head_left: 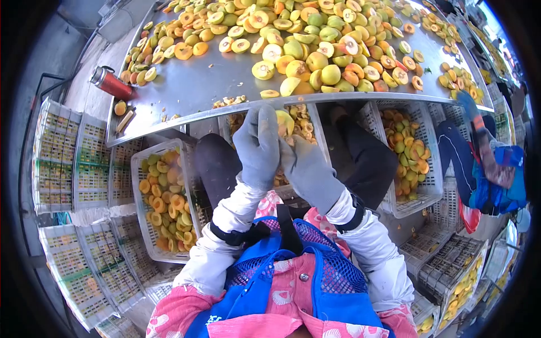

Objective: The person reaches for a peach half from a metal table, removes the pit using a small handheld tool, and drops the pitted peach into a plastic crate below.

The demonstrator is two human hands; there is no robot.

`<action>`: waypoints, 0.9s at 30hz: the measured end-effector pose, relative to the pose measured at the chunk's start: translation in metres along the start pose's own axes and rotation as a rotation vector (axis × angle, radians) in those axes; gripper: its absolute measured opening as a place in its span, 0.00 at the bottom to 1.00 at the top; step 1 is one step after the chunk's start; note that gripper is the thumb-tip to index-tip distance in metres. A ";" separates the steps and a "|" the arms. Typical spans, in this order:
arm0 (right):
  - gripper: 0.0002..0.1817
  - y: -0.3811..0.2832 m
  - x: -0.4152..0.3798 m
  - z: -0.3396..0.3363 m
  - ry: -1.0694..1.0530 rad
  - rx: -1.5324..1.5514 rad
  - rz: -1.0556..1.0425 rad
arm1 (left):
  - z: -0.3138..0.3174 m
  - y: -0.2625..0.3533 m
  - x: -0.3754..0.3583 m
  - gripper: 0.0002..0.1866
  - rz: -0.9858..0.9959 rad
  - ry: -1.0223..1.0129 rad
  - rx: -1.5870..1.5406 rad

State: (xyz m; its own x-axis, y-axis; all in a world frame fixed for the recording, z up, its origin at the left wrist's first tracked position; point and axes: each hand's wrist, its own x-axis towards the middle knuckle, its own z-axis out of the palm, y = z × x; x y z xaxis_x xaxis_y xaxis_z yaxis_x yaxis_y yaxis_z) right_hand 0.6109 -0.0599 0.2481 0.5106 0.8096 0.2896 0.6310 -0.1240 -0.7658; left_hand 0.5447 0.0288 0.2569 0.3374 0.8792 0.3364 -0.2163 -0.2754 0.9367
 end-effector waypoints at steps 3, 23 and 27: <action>0.25 -0.014 0.007 -0.020 -0.242 0.342 0.335 | -0.012 0.000 0.006 0.18 -0.125 -0.114 0.084; 0.26 -0.009 0.013 -0.039 -0.939 1.209 1.119 | -0.023 -0.017 0.009 0.15 -0.589 -0.286 -0.006; 0.28 -0.001 0.008 -0.038 -0.947 1.222 1.076 | -0.021 -0.019 0.001 0.11 -0.157 -0.331 0.254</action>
State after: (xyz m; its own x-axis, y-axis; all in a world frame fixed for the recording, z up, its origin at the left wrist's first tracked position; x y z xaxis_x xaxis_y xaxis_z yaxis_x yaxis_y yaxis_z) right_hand 0.6364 -0.0750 0.2723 -0.3649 0.7344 -0.5722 -0.6217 -0.6497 -0.4375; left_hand 0.5305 0.0434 0.2375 0.6323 0.7575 0.1626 0.0789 -0.2718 0.9591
